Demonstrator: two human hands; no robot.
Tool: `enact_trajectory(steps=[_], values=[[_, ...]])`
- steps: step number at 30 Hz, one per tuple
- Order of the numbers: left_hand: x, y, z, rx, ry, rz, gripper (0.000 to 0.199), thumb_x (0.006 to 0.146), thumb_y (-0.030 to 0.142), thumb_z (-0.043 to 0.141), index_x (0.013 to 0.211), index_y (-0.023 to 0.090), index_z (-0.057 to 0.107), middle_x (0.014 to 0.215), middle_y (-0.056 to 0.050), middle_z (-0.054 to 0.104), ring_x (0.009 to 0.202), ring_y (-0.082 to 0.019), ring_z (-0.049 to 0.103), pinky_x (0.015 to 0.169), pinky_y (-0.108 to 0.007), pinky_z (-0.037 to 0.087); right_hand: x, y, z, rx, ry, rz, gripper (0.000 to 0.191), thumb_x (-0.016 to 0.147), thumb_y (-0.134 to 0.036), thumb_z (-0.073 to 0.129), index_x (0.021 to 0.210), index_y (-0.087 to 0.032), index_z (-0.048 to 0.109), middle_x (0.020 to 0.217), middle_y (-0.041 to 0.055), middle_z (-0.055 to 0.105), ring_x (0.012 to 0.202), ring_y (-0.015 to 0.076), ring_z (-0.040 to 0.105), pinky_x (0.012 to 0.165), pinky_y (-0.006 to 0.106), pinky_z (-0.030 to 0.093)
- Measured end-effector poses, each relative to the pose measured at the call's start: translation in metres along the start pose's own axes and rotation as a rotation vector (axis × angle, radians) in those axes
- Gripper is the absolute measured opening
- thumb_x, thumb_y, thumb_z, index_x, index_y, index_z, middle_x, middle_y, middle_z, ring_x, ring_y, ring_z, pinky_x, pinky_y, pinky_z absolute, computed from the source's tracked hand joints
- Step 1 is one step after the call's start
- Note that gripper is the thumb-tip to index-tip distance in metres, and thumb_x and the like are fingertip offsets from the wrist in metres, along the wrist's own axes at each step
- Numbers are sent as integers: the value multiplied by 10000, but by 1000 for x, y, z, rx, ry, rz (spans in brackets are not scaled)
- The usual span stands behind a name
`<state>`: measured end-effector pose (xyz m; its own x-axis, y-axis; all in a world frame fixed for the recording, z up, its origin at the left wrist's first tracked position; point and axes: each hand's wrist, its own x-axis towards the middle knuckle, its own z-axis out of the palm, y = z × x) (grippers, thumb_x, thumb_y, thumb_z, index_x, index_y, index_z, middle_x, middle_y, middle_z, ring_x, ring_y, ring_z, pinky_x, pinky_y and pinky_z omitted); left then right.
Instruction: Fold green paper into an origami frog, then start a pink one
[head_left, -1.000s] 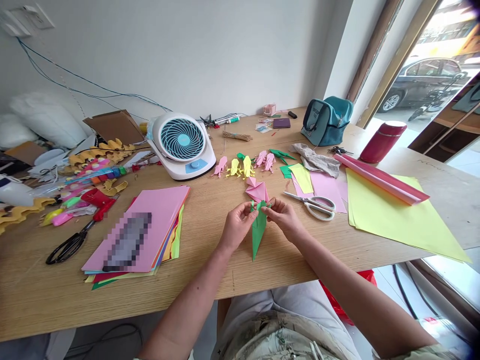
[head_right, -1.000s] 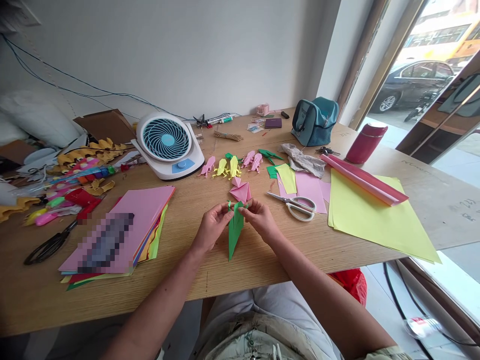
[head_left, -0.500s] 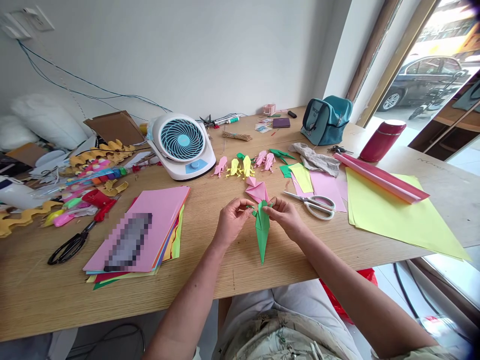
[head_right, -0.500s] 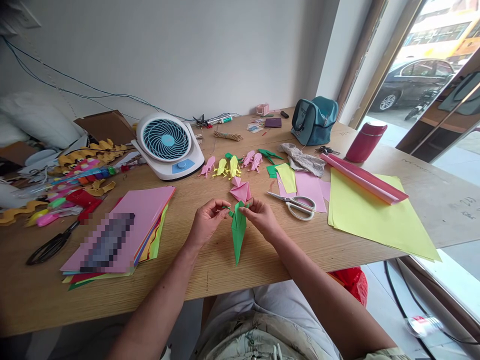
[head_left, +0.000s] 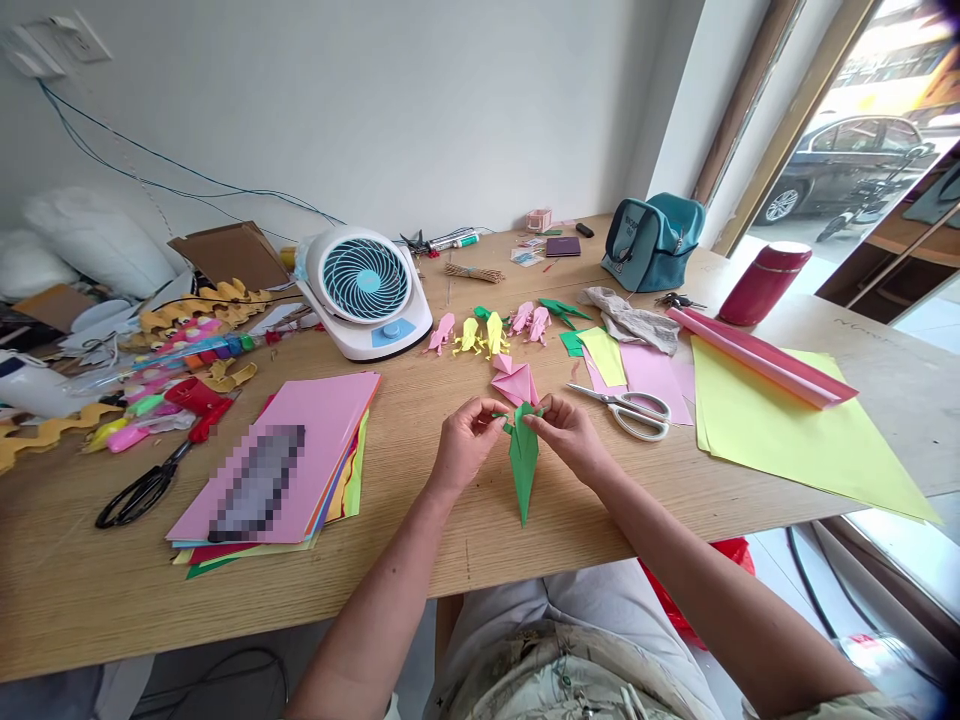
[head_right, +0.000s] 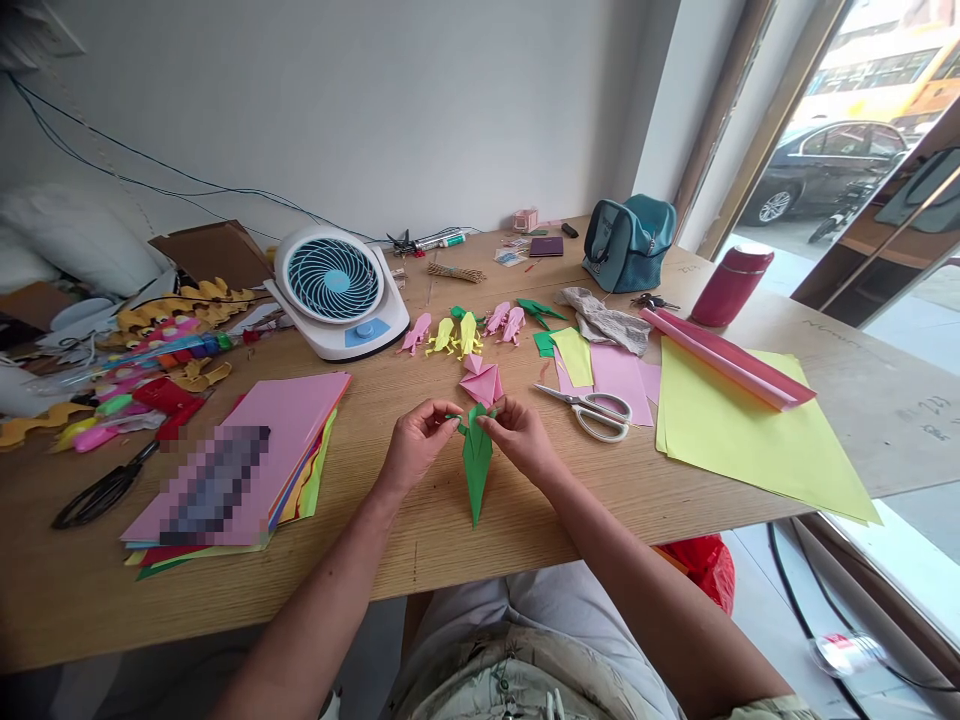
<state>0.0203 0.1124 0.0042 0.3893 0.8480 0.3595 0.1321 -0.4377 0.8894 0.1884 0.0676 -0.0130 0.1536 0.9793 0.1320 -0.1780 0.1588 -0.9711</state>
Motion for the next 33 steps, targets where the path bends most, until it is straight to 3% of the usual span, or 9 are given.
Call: enact_trajectory(steps=[9,18,23,30,33], values=[[0,0,-2,-161,-25,-78,222,890,366,591,912,176,705,780,-21,673,708,-121,628,664,-230,532,1,3,-1,-27,33,-10,489,618,-618,819,715,-235,532,606,-34,537,577,128,470,539,278,351],[1,-4,-1,-145,-44,-68,142,846,271,640,932,176,702,842,-21,698,736,-118,633,674,-217,494,0,0,0,-32,17,-19,475,637,-605,810,705,-232,524,614,-35,537,581,125,464,553,280,360],[0,-2,0,-15,17,-34,89,840,248,633,861,181,687,802,-17,688,711,-128,625,677,-231,488,0,1,0,-36,14,-16,466,645,-600,806,712,-230,530,617,-32,543,585,127,465,546,276,350],[-2,0,0,348,75,205,96,865,176,565,824,203,647,783,-14,641,675,-125,575,673,-238,458,0,1,1,-45,4,-14,459,645,-606,801,707,-233,540,625,-27,548,584,129,461,536,275,352],[-2,0,0,323,58,166,73,855,179,569,795,201,604,749,-1,628,648,-118,566,658,-230,448,0,1,0,-45,7,-14,456,645,-602,803,714,-236,541,629,-26,546,589,132,467,541,278,356]])
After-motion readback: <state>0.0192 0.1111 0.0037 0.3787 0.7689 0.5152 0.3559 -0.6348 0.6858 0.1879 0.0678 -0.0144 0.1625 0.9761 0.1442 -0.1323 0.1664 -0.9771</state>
